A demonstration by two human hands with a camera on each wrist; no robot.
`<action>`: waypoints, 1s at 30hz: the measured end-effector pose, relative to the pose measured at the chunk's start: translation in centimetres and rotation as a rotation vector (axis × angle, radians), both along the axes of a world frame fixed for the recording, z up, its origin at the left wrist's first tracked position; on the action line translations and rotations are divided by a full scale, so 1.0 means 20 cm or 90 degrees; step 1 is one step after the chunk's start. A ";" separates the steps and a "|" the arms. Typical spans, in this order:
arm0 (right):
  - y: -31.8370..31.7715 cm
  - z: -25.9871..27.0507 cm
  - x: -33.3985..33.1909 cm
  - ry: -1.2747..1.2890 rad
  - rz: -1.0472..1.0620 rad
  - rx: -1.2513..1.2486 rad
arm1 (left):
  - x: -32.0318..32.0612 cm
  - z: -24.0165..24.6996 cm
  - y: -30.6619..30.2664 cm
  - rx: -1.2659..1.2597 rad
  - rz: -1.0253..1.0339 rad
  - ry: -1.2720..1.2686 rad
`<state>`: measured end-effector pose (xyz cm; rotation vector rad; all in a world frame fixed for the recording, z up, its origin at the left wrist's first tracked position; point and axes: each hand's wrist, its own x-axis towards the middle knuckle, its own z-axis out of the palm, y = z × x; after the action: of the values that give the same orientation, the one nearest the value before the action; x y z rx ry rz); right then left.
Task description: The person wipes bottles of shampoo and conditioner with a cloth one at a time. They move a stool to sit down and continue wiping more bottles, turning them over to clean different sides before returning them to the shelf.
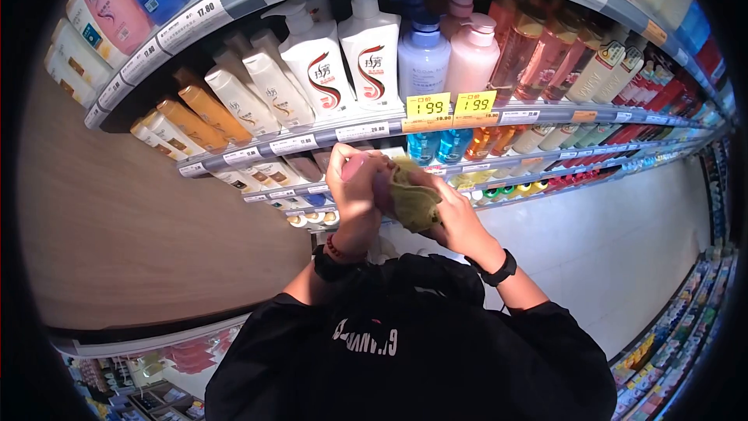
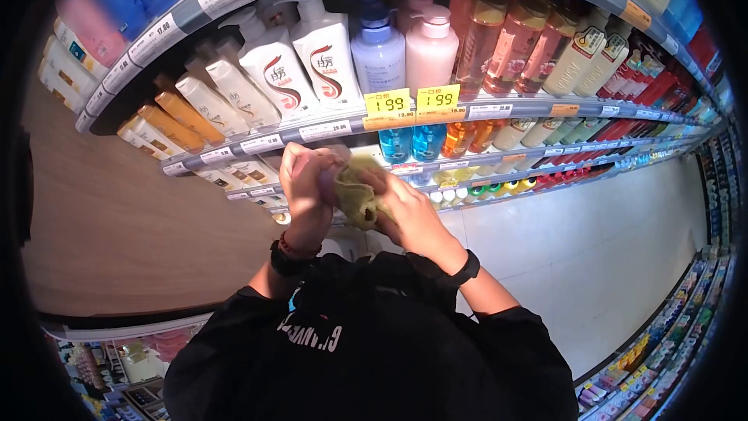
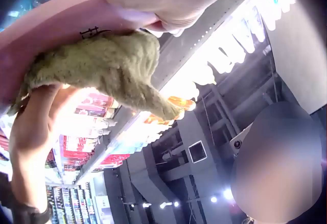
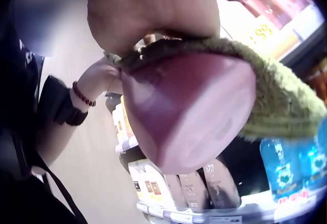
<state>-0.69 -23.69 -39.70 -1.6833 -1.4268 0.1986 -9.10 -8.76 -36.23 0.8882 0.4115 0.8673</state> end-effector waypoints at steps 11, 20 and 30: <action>0.12 -0.17 0.05 0.617 0.149 -0.002 | 0.14 -0.08 0.00 0.283 -0.322 0.059; 0.03 -0.12 0.10 0.889 0.045 0.392 | -0.01 -0.20 -0.03 0.501 -0.473 0.259; 0.09 0.04 0.18 0.848 0.220 0.473 | -0.01 -0.27 0.03 0.037 -0.824 0.223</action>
<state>2.91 -21.86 -38.90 -0.4064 -0.5708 0.7116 -9.30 -8.17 -41.64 1.1175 0.0431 -0.4726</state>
